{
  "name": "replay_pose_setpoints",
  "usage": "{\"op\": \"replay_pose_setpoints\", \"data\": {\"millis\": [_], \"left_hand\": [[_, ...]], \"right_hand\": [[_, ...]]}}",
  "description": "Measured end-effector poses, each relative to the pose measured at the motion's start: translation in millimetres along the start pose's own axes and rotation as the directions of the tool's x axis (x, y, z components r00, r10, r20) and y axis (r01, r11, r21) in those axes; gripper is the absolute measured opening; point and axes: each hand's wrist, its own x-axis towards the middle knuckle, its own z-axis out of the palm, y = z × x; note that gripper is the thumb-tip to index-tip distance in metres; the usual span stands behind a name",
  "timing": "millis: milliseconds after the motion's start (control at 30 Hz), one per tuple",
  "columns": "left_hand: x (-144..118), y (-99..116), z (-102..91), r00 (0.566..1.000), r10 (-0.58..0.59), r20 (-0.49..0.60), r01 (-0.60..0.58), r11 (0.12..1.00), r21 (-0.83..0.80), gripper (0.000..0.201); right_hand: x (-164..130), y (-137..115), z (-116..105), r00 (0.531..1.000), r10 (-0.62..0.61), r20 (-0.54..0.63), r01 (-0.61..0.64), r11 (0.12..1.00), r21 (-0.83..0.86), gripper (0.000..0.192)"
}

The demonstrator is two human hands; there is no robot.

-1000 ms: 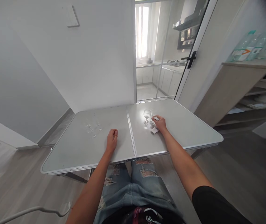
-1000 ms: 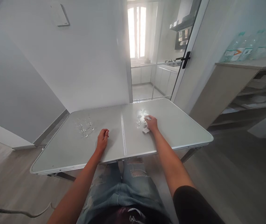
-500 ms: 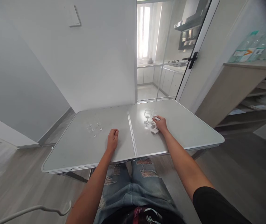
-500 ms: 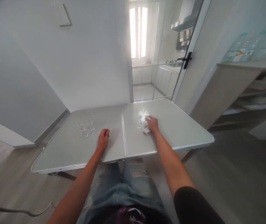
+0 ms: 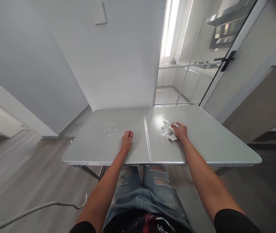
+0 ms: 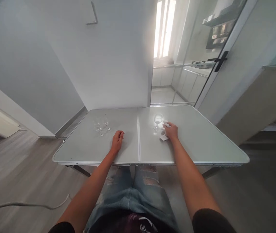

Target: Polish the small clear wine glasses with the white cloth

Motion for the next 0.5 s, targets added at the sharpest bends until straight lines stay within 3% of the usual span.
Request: {"op": "replay_pose_setpoints", "data": {"millis": [67,167,233,367,433,500], "left_hand": [[-2,2,-2.0,0.998,-0.020,-0.059,0.021,1.000,0.010,0.027],[-5,1,-10.8,0.968,-0.088,-0.234,0.096,0.995,0.026,0.026],[-6,-3,-21.7,0.914,-0.142,-0.380,0.171,0.984,0.041,0.024],[-2,-24,-52.0,0.758,-0.185,-0.625,0.319,0.941,0.109,0.015],[3,-36,-66.4,0.694,-0.200,-0.691,0.407,0.901,0.149,0.023],[8,-47,-76.5,0.681,-0.224,-0.697,0.470,0.863,0.182,0.033]], "right_hand": [[-1,1,-1,1.000,0.010,-0.012,-0.009,1.000,0.021,0.039],[-2,2,-2,0.998,0.048,-0.037,-0.045,0.996,0.073,0.050],[-3,4,-4,0.995,0.075,-0.069,-0.067,0.992,0.106,0.058],[-1,10,-4,0.987,0.097,-0.126,-0.076,0.984,0.161,0.063],[0,12,-3,0.986,0.097,-0.135,-0.073,0.982,0.175,0.063],[0,14,-2,0.988,0.073,-0.139,-0.050,0.985,0.167,0.063]]}}
